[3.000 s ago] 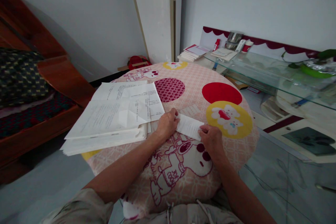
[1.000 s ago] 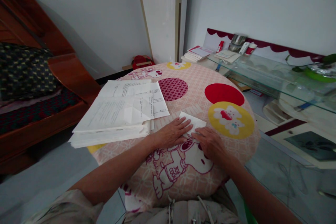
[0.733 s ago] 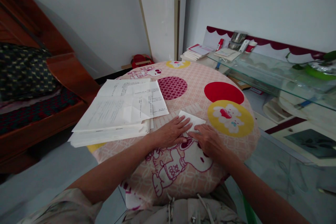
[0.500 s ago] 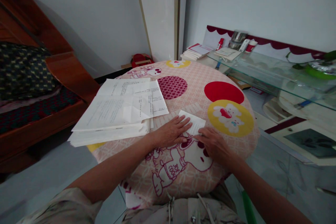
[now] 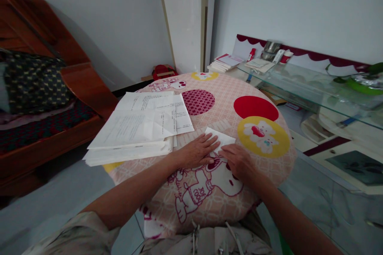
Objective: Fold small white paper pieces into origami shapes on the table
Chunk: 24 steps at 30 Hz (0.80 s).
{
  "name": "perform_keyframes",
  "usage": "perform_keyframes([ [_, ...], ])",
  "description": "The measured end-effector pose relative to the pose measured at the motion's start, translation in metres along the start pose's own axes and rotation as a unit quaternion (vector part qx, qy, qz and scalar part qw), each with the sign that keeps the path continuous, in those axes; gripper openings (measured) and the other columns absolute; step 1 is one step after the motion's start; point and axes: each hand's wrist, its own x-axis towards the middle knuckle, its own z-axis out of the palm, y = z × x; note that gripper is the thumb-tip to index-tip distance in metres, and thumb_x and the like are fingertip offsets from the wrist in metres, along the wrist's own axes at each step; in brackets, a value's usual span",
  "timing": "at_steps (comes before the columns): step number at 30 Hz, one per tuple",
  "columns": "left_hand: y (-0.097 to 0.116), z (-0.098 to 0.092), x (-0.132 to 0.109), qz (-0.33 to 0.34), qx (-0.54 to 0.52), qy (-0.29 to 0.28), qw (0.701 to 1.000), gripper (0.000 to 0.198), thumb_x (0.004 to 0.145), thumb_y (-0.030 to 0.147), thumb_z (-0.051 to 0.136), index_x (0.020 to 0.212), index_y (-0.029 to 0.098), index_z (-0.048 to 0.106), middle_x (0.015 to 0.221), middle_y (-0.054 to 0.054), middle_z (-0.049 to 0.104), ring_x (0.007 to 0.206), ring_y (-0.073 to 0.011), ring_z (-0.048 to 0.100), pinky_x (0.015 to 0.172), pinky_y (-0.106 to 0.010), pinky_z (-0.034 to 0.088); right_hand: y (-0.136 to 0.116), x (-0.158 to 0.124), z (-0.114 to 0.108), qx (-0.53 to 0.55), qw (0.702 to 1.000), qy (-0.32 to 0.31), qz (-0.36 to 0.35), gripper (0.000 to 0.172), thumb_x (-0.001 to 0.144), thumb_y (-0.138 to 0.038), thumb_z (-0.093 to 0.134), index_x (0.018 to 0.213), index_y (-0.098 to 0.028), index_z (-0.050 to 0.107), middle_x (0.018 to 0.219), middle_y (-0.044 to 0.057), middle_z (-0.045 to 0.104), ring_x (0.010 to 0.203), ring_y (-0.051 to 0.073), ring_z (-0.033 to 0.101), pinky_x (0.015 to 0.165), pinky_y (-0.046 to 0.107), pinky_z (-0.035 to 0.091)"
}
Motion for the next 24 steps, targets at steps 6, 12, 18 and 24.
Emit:
perform_keyframes([
  [6, -0.004, -0.006, -0.008, 0.045, -0.004, 0.026, 0.999, 0.059, 0.099, 0.048, 0.043, 0.15, 0.018, 0.041, 0.156, -0.015, 0.039, 0.148, -0.0324, 0.028, 0.121, -0.053, 0.021, 0.001, -0.002, 0.005, -0.037, 0.999, -0.027, -0.006, 0.036, 0.08, 0.001, 0.053, 0.107, -0.012, 0.072, 0.106, 0.016, 0.069, 0.098, 0.026, 0.061, 0.088, 0.041, 0.054],
  [12, -0.005, -0.009, -0.02, 0.056, 0.014, 0.06, 0.997, 0.043, 0.1, 0.04, 0.046, 0.135, 0.019, 0.059, 0.141, -0.01, 0.058, 0.137, -0.0272, 0.048, 0.119, -0.046, 0.031, 0.004, -0.004, 0.007, -0.04, 0.999, -0.032, -0.004, 0.036, 0.081, 0.0, 0.054, 0.109, -0.014, 0.072, 0.108, 0.015, 0.069, 0.1, 0.026, 0.06, 0.088, 0.04, 0.052],
  [18, -0.008, -0.012, -0.03, 0.03, 0.017, 0.096, 0.995, 0.036, 0.1, 0.034, 0.048, 0.127, 0.016, 0.064, 0.134, -0.012, 0.064, 0.129, -0.0224, 0.056, 0.115, -0.042, 0.039, 0.005, -0.005, 0.009, -0.029, 0.999, -0.035, 0.003, 0.037, 0.082, -0.002, 0.054, 0.111, -0.014, 0.072, 0.109, 0.015, 0.068, 0.102, 0.026, 0.059, 0.09, 0.04, 0.051],
  [24, -0.015, -0.006, -0.039, 0.004, 0.051, 0.131, 0.99, 0.032, 0.1, 0.028, 0.047, 0.12, 0.014, 0.068, 0.129, -0.011, 0.067, 0.123, -0.0196, 0.061, 0.112, -0.038, 0.044, 0.006, -0.006, 0.01, -0.025, 0.999, -0.037, 0.004, 0.038, 0.08, -0.001, 0.053, 0.11, -0.014, 0.072, 0.11, 0.015, 0.068, 0.104, 0.027, 0.058, 0.091, 0.041, 0.051],
])
